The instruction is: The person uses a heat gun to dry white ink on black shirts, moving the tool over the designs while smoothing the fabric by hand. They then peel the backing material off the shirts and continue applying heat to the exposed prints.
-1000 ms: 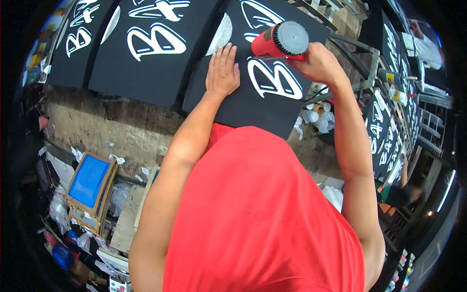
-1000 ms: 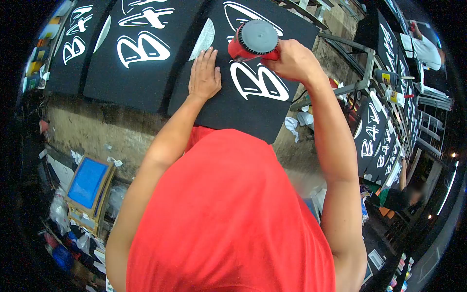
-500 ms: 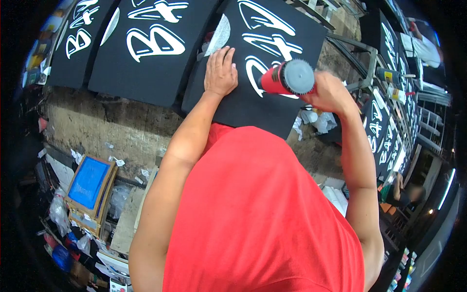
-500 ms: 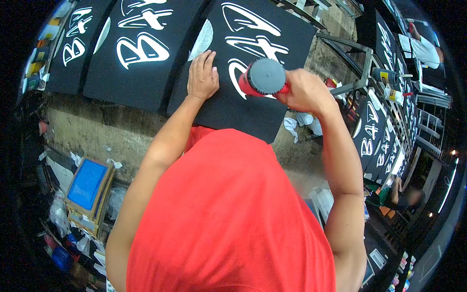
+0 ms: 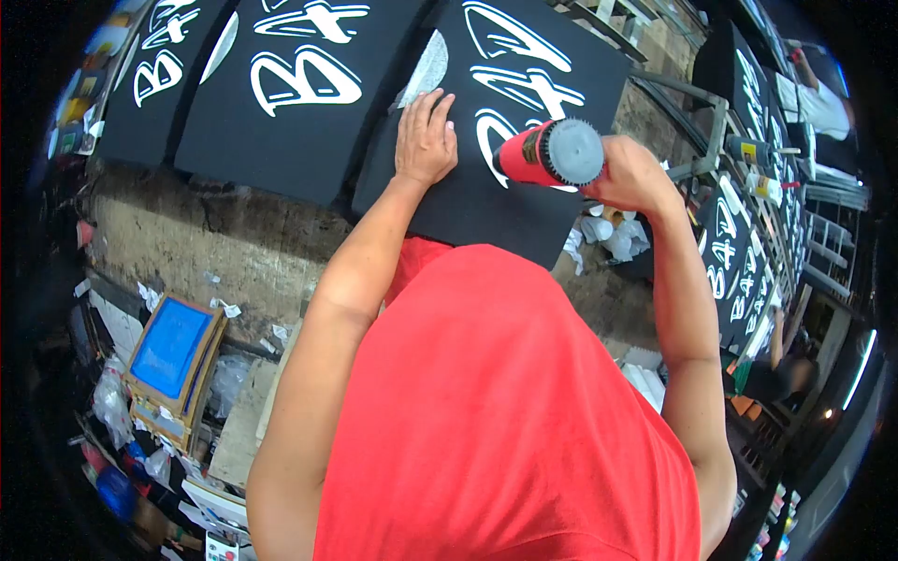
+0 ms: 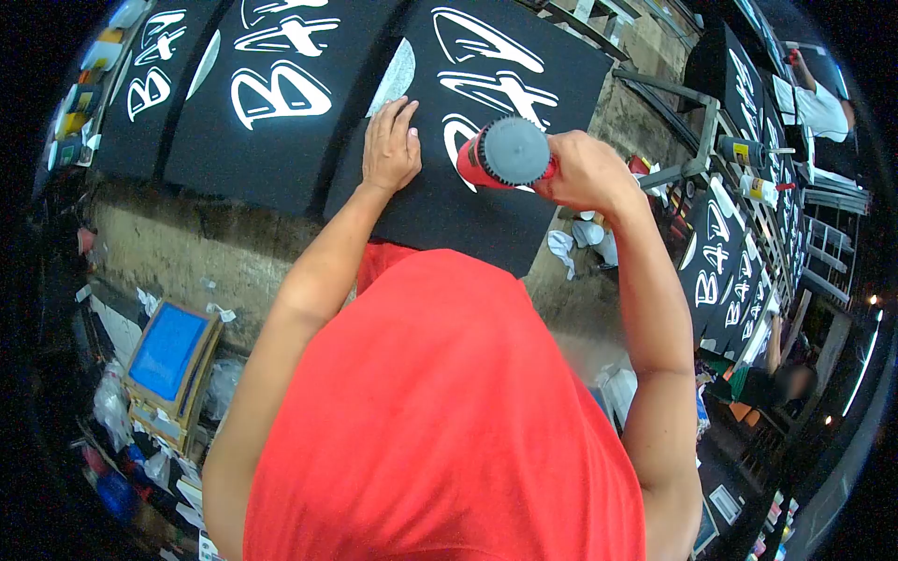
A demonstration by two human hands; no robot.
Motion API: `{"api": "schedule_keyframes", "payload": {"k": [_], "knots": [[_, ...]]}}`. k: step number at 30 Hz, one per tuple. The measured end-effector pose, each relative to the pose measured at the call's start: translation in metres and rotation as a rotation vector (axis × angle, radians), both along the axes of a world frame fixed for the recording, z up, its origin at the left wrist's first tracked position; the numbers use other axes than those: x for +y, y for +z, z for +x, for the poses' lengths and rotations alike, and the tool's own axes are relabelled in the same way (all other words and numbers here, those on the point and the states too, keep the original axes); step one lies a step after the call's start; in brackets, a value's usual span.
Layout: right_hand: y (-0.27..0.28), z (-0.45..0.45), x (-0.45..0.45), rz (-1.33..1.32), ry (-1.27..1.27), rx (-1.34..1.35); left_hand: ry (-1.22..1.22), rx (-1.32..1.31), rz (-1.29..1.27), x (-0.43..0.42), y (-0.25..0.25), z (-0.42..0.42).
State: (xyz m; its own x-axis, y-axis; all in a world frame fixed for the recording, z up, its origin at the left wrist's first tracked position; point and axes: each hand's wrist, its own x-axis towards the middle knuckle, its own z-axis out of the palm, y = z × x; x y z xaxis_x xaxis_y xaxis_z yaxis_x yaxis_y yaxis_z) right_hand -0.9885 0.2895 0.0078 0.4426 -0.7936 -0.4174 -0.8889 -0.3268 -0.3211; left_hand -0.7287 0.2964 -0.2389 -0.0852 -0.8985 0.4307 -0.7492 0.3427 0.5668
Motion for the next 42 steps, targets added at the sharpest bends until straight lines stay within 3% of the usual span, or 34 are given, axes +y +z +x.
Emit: {"api": "schedule_keyframes", "payload": {"k": [4, 8, 14, 21, 25, 28, 32, 38, 42], "knots": [[-0.013, 0.010, -0.016, -0.105, -0.053, -0.024, -0.002, 0.003, 0.009, 0.003, 0.001, 0.004], [-0.011, 0.019, -0.038, 0.013, -0.046, 0.011, -0.001, 0.013, 0.020, 0.004, -0.001, 0.004], [-0.011, 0.008, -0.046, -0.079, -0.088, 0.017, 0.010, -0.017, 0.027, 0.004, 0.001, 0.003], [0.002, -0.021, -0.021, 0.000, -0.151, 0.084, -0.005, -0.023, 0.025, 0.003, -0.001, 0.001], [-0.001, -0.040, 0.006, -0.099, -0.187, 0.038, -0.005, -0.040, 0.005, 0.005, 0.003, 0.001], [0.005, -0.055, 0.014, 0.078, -0.188, 0.164, -0.010, -0.046, -0.003, 0.003, 0.003, 0.001], [-0.009, -0.075, 0.026, -0.019, -0.190, 0.140, -0.011, -0.061, 0.008, 0.003, 0.002, 0.000], [-0.012, -0.065, 0.008, -0.044, -0.188, -0.002, -0.010, -0.070, 0.017, 0.003, 0.002, 0.000], [0.005, -0.044, -0.010, -0.003, -0.256, 0.073, -0.009, -0.070, 0.027, 0.004, 0.004, 0.001]]}}
